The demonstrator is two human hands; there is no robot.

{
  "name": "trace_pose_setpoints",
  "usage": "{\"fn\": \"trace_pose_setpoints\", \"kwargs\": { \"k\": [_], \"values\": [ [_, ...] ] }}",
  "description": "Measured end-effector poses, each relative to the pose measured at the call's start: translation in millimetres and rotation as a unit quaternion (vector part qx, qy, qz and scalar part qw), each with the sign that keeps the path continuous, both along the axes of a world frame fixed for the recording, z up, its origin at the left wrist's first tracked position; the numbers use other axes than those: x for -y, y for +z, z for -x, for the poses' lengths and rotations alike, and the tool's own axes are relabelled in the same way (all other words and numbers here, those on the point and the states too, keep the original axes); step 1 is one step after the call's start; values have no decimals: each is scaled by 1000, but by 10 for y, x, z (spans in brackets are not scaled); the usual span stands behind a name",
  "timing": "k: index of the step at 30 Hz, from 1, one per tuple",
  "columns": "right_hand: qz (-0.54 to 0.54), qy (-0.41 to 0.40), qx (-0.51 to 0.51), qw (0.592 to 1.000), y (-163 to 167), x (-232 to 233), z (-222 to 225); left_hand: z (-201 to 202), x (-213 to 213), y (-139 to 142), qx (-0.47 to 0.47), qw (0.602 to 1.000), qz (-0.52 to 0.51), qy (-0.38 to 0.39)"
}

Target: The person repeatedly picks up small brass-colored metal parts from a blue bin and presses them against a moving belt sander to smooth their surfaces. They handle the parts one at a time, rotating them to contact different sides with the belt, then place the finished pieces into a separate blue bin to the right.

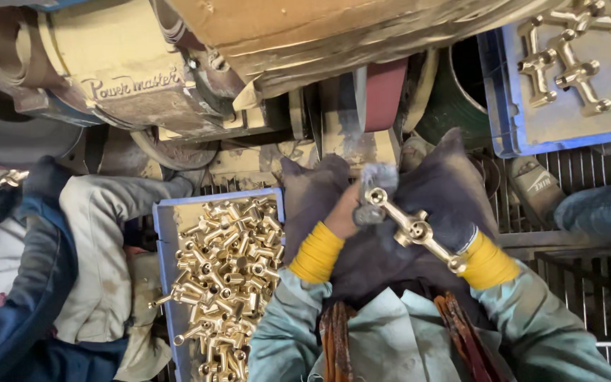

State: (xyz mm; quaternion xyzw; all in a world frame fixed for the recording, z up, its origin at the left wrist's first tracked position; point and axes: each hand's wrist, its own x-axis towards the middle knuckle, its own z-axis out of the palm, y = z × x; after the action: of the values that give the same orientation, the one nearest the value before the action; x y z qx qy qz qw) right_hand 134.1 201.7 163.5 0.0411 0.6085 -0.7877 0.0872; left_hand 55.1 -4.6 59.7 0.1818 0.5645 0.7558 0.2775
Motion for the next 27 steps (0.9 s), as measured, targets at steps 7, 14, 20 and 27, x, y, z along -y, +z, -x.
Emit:
{"fn": "trace_pose_setpoints", "kwargs": {
  "k": [7, 14, 20, 27],
  "values": [
    [-338, 79, -184, 920, 157, 57, -41, -34, -19, 133, -103, 981, 135, 95],
    [-274, 46, 41, 960, -363, 120, 385, 288, -137, -152, -99, 990, 100, 18],
    [-233, 25, 57, 970, -555, 212, 618, 588, -260, -595, -159, 974, 137, 91],
    [-95, 44, 147, 984, -949, 138, 836, 739, -392, -1000, 93, 974, 175, 113]
  ]
}}
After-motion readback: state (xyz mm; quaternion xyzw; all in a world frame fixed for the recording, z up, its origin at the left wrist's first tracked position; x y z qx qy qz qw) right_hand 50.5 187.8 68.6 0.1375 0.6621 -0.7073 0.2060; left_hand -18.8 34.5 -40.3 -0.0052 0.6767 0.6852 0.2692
